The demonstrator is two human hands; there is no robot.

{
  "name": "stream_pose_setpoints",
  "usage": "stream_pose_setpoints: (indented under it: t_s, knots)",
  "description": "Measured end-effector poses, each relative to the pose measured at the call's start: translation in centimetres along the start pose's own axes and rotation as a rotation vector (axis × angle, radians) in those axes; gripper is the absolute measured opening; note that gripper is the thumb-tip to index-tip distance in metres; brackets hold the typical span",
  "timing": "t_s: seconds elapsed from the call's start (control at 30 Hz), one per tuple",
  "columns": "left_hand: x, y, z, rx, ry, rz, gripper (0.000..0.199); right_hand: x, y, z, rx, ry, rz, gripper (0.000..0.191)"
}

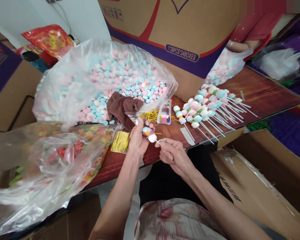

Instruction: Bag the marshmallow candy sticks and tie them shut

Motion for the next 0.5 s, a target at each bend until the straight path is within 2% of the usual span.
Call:
stream_pose_setpoints:
  t_s: [0.1,0.23,0.37,0.5]
  knots:
    - [-0.3,-0.2,-0.2,-0.015,-0.023,-0.003,0.028,-0.6,0.9,0.0,-0.123,-0.087,0.242,0.016]
    - [-0.5,-0.4,-0.7,-0.055,-0.053,0.093,0.032,-1.0,1.2,0.4,-0.124,-0.057,0.256,0.018]
    - [-0.4,-0.9,-1.1,-0.041,-0.078,0.172,0.036,-0.3,0.5,1.1,0.026,0.092,0.006,0.022]
    - [-0.1,-1.7,-1.5,0.006,-0.077,0.154,0.033,0.0,-1.7,0.9,0.388,0.228,-0.562,0.022]
Point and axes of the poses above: each hand's wrist, its own z-axis towards the middle knuckle, its own x-axis out of the back of the hand, y = z × x, the point moved 7 cm from there along z, towards the middle knuckle, and after that the axes turned 6 degrees about -z, right-handed, at the moved point
